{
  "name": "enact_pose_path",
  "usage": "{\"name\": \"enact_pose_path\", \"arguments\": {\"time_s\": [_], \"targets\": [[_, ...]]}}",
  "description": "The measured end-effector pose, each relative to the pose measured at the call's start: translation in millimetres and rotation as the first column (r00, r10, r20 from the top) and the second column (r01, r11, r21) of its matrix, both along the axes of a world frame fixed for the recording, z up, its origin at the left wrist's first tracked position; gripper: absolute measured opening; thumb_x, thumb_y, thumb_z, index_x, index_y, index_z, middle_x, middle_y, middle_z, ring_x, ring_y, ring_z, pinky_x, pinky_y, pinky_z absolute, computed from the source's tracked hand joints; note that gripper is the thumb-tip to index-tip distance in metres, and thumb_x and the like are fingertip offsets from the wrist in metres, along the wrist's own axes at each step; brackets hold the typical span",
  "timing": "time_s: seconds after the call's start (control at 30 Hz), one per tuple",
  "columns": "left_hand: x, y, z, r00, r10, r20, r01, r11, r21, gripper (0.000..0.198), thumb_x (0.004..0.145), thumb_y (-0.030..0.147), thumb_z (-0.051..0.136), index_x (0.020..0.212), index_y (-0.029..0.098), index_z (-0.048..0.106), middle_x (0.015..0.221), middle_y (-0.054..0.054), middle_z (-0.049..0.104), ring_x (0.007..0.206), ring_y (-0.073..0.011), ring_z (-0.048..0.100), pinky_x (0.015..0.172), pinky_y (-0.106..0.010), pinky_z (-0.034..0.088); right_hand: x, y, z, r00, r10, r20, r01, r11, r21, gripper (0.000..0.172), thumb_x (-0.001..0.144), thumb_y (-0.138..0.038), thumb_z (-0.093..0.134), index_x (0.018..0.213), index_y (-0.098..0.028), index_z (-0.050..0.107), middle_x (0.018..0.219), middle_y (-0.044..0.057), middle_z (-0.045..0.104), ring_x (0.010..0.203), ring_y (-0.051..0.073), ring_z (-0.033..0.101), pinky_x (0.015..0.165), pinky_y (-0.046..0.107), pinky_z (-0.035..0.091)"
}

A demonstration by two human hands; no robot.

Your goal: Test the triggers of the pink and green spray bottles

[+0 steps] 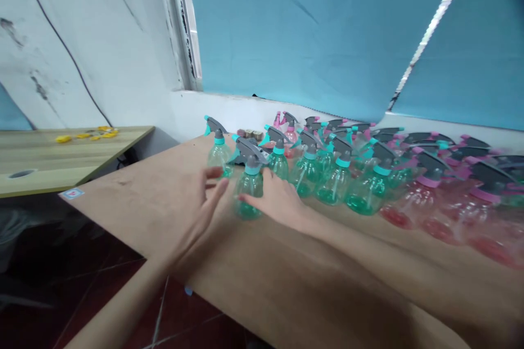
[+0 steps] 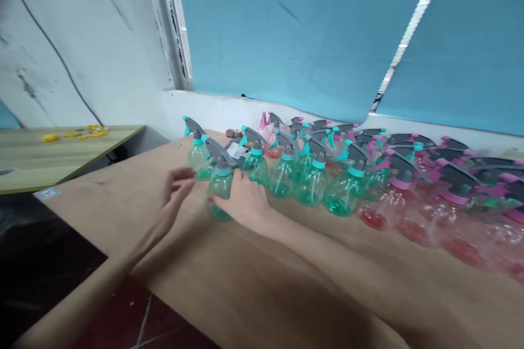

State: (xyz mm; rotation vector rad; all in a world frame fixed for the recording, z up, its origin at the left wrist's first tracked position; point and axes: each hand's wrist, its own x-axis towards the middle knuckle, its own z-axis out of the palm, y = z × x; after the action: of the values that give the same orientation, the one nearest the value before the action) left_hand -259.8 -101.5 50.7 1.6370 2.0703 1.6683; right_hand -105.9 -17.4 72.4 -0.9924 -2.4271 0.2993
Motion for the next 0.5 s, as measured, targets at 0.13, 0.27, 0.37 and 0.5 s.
{"name": "enact_pose_path", "arguments": {"time_s": [0.13, 0.27, 0.37, 0.5], "targets": [[49, -18, -12.1, 0.922, -0.374, 0.101, 0.386, 0.905, -0.177, 0.043, 0.087, 0.042, 0.052, 0.126, 0.024, 0.043, 0.126, -0.008, 0.052, 0.109, -0.0262, 0.054, 0.090, -0.044, 0.045, 48, -13, -2.6, 0.996, 0.000, 0.086, -0.010, 0.993, 0.115, 0.064, 0.073, -0.065, 0.046, 0.103, -0.009, 0.052, 0.089, 0.017, 0.065, 0.077, 0.035, 0.065, 0.060, 0.042, 0.047], [83, -13, -16.2, 0.815, -0.570, 0.109, 0.574, 0.766, -0.288, 0.068, 0.079, 0.039, 0.065, 0.136, 0.027, 0.029, 0.133, -0.009, 0.047, 0.119, -0.0283, 0.046, 0.098, -0.047, 0.038, 103, -17, -5.6, 0.994, -0.049, 0.103, 0.031, 0.985, 0.171, 0.072, 0.064, -0.077, 0.046, 0.092, -0.011, 0.055, 0.081, 0.013, 0.066, 0.076, 0.032, 0.064, 0.058, 0.039, 0.048], [111, -2, -18.4, 0.773, -0.632, 0.056, 0.611, 0.717, -0.335, 0.077, 0.074, 0.039, 0.070, 0.136, 0.028, 0.026, 0.132, -0.009, 0.046, 0.120, -0.0306, 0.045, 0.098, -0.051, 0.036, 142, -21, -7.3, 0.990, -0.106, 0.093, 0.090, 0.982, 0.164, 0.073, 0.063, -0.078, 0.046, 0.093, -0.012, 0.055, 0.083, 0.013, 0.065, 0.077, 0.031, 0.064, 0.057, 0.038, 0.048], [151, 17, -21.3, 0.720, -0.693, -0.018, 0.640, 0.675, -0.367, 0.075, 0.075, 0.034, 0.067, 0.135, 0.029, 0.022, 0.131, -0.010, 0.046, 0.119, -0.0307, 0.046, 0.096, -0.051, 0.039, 189, -23, -4.4, 0.990, -0.132, 0.045, 0.132, 0.991, -0.006, 0.070, 0.062, -0.076, 0.051, 0.101, -0.017, 0.053, 0.091, 0.011, 0.065, 0.078, 0.029, 0.063, 0.059, 0.039, 0.048]]}}
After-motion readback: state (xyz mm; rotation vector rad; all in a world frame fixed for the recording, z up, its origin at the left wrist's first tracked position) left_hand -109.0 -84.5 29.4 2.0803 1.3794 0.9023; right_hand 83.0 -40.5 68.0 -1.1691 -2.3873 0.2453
